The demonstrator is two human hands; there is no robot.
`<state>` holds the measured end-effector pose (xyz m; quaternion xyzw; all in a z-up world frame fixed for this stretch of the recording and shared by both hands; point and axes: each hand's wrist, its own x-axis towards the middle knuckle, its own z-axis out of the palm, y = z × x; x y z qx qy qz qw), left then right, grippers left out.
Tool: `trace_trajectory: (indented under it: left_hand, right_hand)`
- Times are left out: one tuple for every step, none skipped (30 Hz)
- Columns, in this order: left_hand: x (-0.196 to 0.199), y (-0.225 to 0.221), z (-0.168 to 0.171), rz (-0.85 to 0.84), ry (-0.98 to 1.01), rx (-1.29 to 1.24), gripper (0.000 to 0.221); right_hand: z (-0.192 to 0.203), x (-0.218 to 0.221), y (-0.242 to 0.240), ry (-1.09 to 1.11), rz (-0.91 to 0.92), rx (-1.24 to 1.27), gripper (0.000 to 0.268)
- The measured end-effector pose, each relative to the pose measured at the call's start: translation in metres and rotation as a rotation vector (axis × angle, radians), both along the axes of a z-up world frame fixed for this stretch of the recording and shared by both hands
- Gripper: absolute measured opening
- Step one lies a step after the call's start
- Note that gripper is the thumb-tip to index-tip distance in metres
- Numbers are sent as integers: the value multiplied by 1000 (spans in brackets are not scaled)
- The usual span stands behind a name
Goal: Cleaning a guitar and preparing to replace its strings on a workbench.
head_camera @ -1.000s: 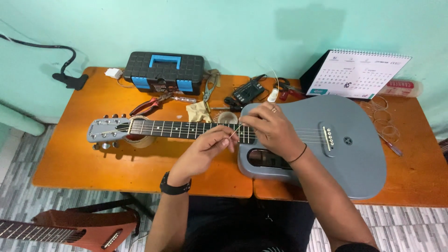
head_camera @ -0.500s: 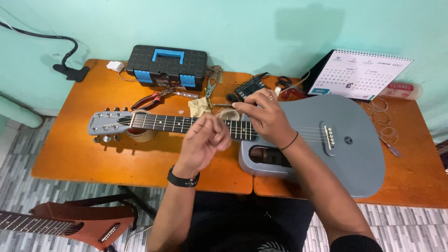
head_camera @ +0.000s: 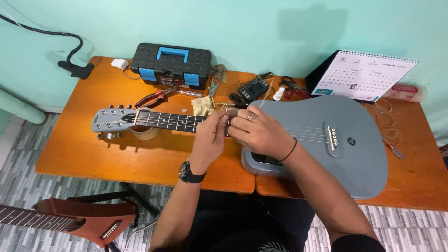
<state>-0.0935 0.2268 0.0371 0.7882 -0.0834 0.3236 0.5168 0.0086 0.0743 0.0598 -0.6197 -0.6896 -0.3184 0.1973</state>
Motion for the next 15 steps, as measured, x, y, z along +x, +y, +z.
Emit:
trace_trajectory:
  left_hand:
    - [4, 2, -15, 10, 21, -45, 19]
    - [8, 3, -31, 18, 42, -90, 21]
    - [6, 0, -25, 13, 43, -90, 21]
    - [3, -3, -19, -156, 70, -277, 23]
    - [0, -6, -13, -326, 96, -462, 29]
    - [-1, -8, -14, -325, 99, -462, 29]
    - [-2, -10, -15, -406, 115, -563, 31]
    - [-1, -12, -16, -488, 129, -663, 34]
    - [-3, -15, -15, -489, 131, -662, 34]
    - [-4, -17, -14, -570, 99, -765, 30]
    - [-4, -20, -13, -651, 66, -868, 26]
    - [-6, -20, -8, -651, 67, -866, 26]
    - [-7, -19, -3, -750, 13, -944, 23]
    - [-8, -19, 2, -848, -41, -1021, 22]
    - [-10, -18, 6, -847, -38, -1020, 22]
  right_hand:
    - [4, 0, -2, 42, 7, 29, 12]
    - [8, 0, -6, 83, 11, 57, 7]
    - [16, 0, -10, 83, 6, 57, 7]
    - [24, 0, -14, 100, -56, 95, 3]
    - [33, -1, -18, 117, -119, 133, 6]
    - [36, 1, -22, 119, -119, 134, 6]
    - [39, 3, -25, 204, -126, 172, 3]
    - [42, 5, -29, 287, -133, 210, 1]
    - [43, 3, -28, 287, -134, 212, 1]
    - [44, 1, -27, 331, -160, 233, 3]
    - [44, -1, -27, 376, -186, 255, 6]
    - [39, 1, -28, 376, -186, 257, 6]
    - [34, 2, -29, 427, -213, 267, 8]
    - [28, 3, -30, 479, -240, 277, 11]
    - [20, 4, -32, 481, -240, 279, 11]
